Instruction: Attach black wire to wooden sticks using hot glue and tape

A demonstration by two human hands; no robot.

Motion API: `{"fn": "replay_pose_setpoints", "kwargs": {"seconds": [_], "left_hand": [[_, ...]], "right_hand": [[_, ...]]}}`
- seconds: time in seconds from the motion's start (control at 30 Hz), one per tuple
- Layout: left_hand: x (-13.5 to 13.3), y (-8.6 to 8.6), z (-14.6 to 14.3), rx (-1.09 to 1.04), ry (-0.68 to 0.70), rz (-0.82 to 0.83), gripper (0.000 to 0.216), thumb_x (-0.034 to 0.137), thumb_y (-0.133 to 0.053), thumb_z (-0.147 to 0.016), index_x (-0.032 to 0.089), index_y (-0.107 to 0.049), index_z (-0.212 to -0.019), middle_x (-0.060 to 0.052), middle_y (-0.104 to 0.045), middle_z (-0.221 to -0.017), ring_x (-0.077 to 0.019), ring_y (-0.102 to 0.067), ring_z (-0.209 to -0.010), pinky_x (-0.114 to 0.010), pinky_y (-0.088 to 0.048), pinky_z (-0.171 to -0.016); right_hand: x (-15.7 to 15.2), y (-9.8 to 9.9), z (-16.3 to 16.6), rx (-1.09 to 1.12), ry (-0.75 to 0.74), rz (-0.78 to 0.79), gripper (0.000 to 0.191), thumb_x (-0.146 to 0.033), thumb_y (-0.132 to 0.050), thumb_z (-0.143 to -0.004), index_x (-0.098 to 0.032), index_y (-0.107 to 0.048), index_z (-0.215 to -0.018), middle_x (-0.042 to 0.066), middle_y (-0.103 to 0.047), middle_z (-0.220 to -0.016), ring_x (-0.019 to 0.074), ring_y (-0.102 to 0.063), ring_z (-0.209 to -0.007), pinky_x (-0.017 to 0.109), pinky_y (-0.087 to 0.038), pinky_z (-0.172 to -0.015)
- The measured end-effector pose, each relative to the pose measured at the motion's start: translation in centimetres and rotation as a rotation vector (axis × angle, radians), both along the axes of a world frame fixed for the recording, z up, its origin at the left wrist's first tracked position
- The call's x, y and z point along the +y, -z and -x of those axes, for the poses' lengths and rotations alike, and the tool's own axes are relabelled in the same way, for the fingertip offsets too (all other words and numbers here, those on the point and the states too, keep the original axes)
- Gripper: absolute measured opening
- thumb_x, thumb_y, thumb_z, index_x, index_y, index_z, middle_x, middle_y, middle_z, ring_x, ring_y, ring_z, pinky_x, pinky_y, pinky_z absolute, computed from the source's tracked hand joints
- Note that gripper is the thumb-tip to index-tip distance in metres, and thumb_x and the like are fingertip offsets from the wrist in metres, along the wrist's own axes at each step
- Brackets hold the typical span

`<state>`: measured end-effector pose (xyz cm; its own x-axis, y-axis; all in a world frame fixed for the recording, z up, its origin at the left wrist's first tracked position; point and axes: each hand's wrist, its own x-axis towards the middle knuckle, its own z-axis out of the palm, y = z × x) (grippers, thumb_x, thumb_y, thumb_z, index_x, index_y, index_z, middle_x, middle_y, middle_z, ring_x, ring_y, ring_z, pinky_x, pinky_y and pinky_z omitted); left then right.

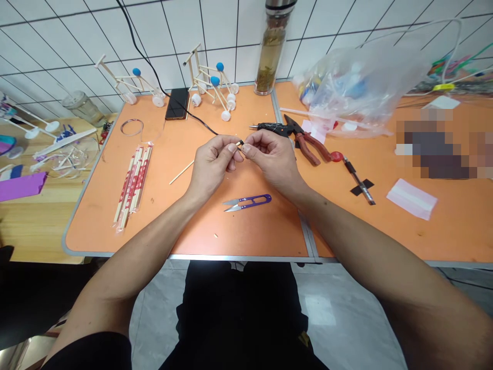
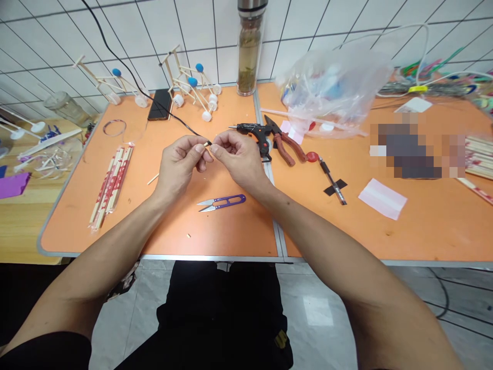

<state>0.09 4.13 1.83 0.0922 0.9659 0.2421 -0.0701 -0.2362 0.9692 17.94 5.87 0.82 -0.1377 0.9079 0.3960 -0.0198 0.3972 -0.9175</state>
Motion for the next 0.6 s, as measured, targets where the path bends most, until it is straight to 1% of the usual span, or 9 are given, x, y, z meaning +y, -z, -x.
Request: {"fn": "replay_pose_setpoints", "kwargs": {"seconds": [0.17, 0.37, 0.6], "left_hand": [[-0.06, -0.03, -0.02, 0.009, 0.011, 0.0, 0.024, 0.044, -0.083, -0.104, 0.021, -0.077, -0.101, 0.0, -0.076, -0.076, -0.0098, -0.059, -0.057, -0.023, -0.049, -0.057], [0.02, 0.03, 0.03, 0.022, 0.035, -0.001, 0.03, 0.049, -0.083, -0.104, 0.021, -0.075, -0.101, 0.0, -0.076, -0.076, -0.01, -0.06, -0.056, -0.023, -0.049, -0.056], [0.12, -0.13, -0.18, 0.014, 0.053, 0.027, 0.034, 0.054, -0.082, -0.104, 0.023, -0.067, -0.103, 0.001, -0.077, -0.075, -0.0104, -0.061, -0.055, -0.024, -0.049, -0.056]], "right_hand": [[0.03, -0.03, -0.06, 0.009, 0.0, -0.01, 0.065, -0.086, -0.092, -0.079, -0.024, -0.071, -0.083, 0.001, -0.068, -0.082, 0.0174, -0.059, -0.078, 0.034, -0.051, -0.075], [0.2, 0.11, -0.1, 0.016, -0.005, -0.017, 0.065, -0.086, -0.092, -0.079, -0.025, -0.071, -0.083, 0.001, -0.068, -0.083, 0.0175, -0.059, -0.078, 0.034, -0.05, -0.074], [0.21, 0.19, -0.22, -0.001, -0.005, 0.014, 0.064, -0.088, -0.091, -0.078, -0.027, -0.07, -0.085, 0.002, -0.069, -0.085, 0.0205, -0.06, -0.081, 0.038, -0.056, -0.077]]}}
